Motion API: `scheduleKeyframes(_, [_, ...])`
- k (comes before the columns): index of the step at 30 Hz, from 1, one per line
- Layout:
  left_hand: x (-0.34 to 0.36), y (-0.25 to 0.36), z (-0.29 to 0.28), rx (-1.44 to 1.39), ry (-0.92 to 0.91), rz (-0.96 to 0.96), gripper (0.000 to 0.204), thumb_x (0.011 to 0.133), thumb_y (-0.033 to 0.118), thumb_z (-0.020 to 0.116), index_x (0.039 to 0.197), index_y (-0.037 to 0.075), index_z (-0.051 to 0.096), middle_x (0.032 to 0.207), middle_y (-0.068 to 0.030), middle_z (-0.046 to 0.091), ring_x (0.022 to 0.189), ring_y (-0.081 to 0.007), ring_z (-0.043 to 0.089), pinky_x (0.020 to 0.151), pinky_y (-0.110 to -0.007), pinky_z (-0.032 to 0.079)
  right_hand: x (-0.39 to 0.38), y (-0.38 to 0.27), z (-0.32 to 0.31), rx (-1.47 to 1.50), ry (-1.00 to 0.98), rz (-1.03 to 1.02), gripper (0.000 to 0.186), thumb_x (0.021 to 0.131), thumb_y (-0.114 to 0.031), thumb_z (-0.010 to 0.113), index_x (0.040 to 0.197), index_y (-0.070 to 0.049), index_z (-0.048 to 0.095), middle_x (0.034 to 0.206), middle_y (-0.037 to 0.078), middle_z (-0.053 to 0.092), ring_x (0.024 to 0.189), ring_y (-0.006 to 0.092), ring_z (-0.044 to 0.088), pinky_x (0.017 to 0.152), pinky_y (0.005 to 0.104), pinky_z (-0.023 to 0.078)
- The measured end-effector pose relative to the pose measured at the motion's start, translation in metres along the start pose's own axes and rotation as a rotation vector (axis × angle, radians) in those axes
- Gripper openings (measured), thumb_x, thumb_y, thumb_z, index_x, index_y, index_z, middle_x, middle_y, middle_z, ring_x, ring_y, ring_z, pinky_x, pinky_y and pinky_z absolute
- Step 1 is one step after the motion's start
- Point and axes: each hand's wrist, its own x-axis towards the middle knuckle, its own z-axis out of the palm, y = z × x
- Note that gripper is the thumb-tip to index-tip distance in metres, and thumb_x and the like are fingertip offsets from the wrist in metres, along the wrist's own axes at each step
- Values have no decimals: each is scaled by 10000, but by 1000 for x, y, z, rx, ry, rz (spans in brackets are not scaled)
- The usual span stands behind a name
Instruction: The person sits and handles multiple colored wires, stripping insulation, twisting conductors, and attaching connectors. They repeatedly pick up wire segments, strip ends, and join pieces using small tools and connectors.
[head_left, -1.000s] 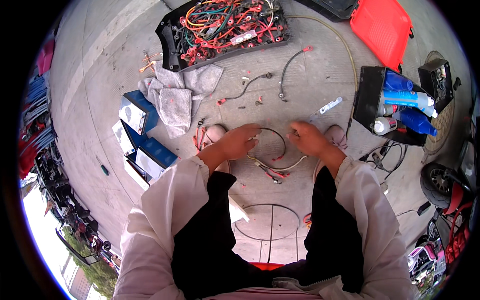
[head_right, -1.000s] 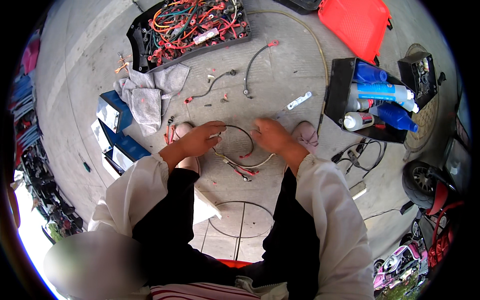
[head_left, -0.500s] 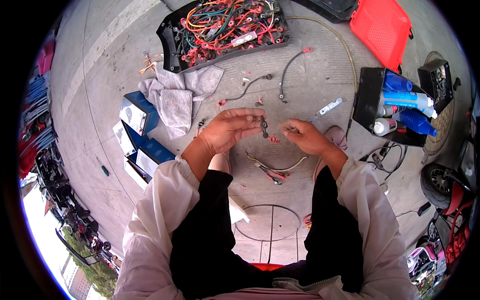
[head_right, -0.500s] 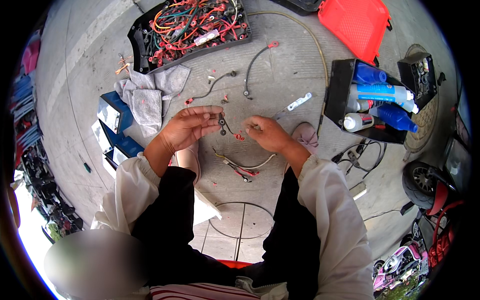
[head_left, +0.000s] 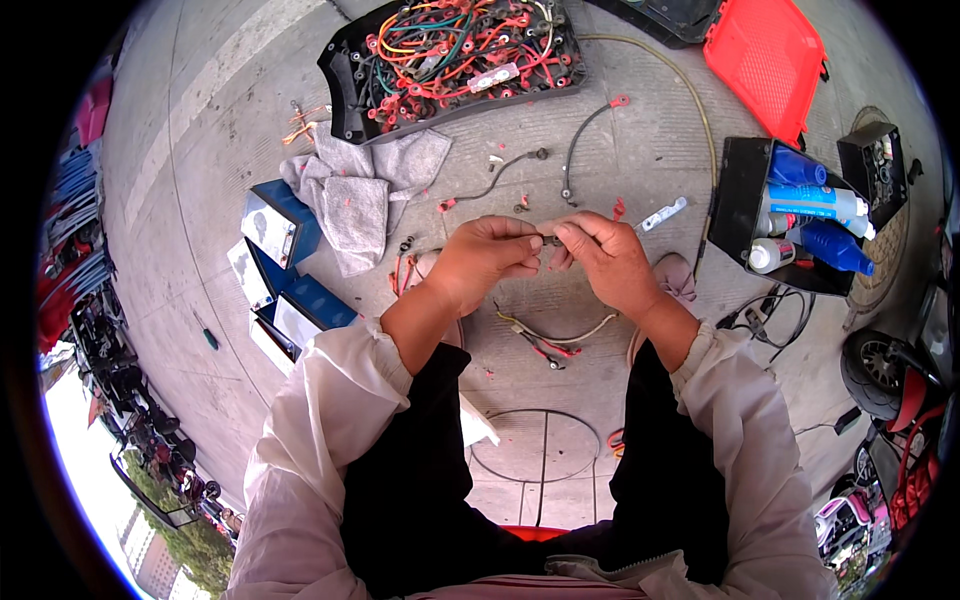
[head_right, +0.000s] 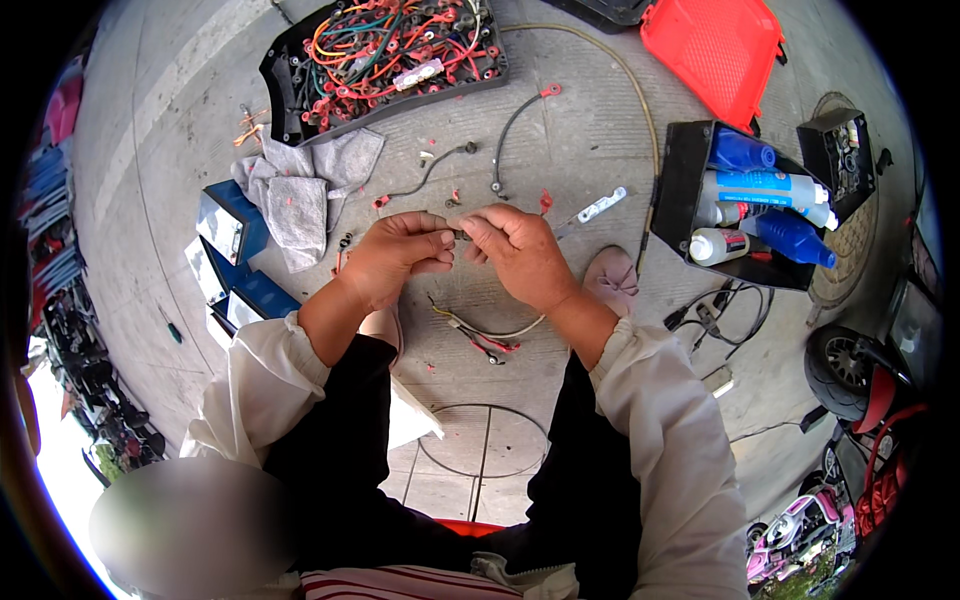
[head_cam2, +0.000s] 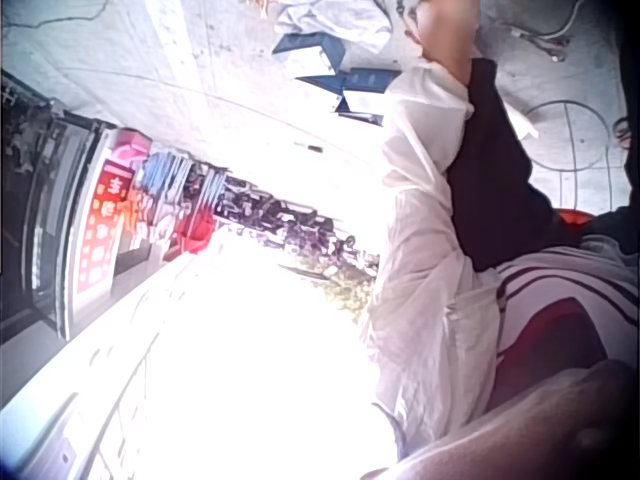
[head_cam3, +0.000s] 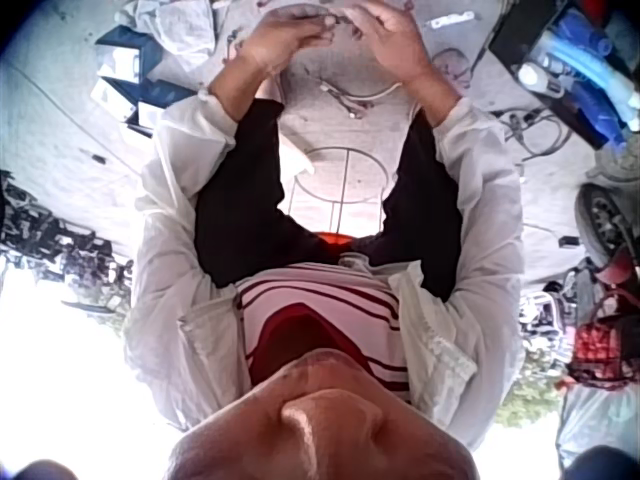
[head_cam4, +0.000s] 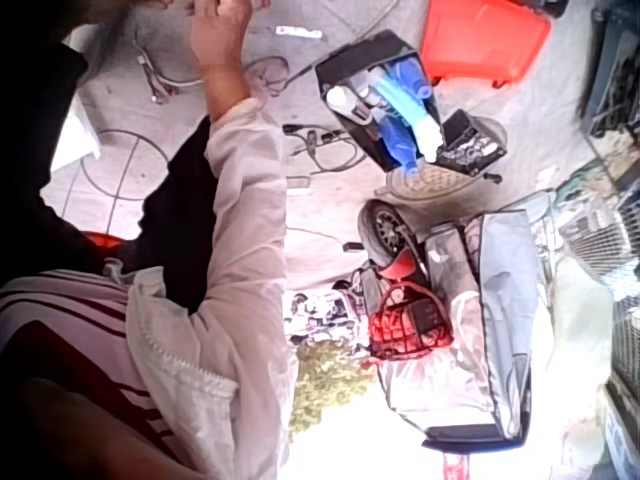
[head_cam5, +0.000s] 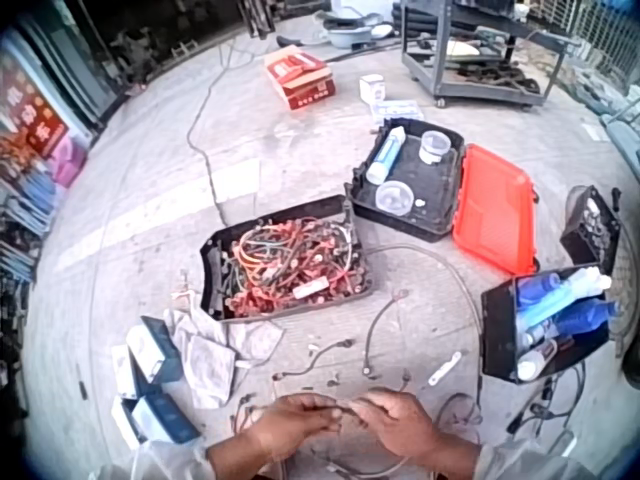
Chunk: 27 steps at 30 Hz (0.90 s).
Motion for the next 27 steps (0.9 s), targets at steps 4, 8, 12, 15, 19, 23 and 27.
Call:
scheduleKeyframes(4, [1, -9, -1, 359, -71, 228, 179, 888, 129, 681, 1023, 13, 664, 862, -19, 656, 751, -92, 610, 759, -243, 534, 1, -8, -2, 190, 37, 282, 314, 979, -255, 556, 1026, 43, 642, 663, 49, 619, 591, 100, 590, 572, 245, 497])
scheduleKeyframes(8, [0, -8, 2, 324, -95, 188, 187, 921, 163, 644, 1036, 19, 677, 846, -7, 646, 715, -70, 590, 689, -223, 533, 0, -14, -2, 290, 121, 283, 336, 985, -287, 543, 1020, 33, 640, 760, 60, 636, 661, 101, 605, 594, 244, 496])
scheduleKeyframes(12, [-4, 4, -5, 79, 0, 34, 221, 946, 205, 609, 1045, 22, 685, 804, 2, 626, 684, -66, 580, 639, -237, 548, 4, -12, -17, -251, 363, -18, 337, 989, -301, 527, 1045, 14, 634, 912, 88, 654, 801, 154, 615, 736, 293, 490])
scheduleKeyframes(15, [-3, 9, -7, 1, 46, -2, 230, 953, 212, 596, 1044, 21, 685, 778, 6, 610, 656, -71, 572, 626, -253, 561, 2, 4, -32, -409, 424, -106, 351, 993, -324, 502, 1054, -11, 648, 875, 80, 661, 824, 149, 603, 762, 291, 470])
scheduleKeyframes(19, [-6, 10, -13, -43, 88, -19, 229, 958, 206, 588, 1039, 13, 684, 772, 8, 602, 642, -69, 562, 625, -256, 564, -2, -7, -36, 162, 77, 308, 484, 1007, -431, 408, 1045, -15, 654, 845, 76, 658, 743, 130, 601, 646, 268, 460])
scheduleKeyframes(23, [-6, 11, -15, -7, 131, 108, 224, 962, 200, 582, 1038, 15, 684, 803, 4, 613, 645, -70, 562, 632, -250, 555, -6, -13, -40, 252, -62, 424, 609, 1004, -520, 324, 1064, 6, 625, 843, 86, 656, 653, 131, 590, 562, 256, 453])
scheduleKeyframes(27, [-3, 12, -19, 60, 172, 326, 223, 968, 190, 573, 1046, 11, 682, 834, -9, 626, 650, -80, 567, 657, -245, 540, -4, -8, -43, 407, 67, 489, 604, 999, -535, 324, 1091, 4, 581, 872, 114, 661, 683, 172, 625, 586, 277, 485])
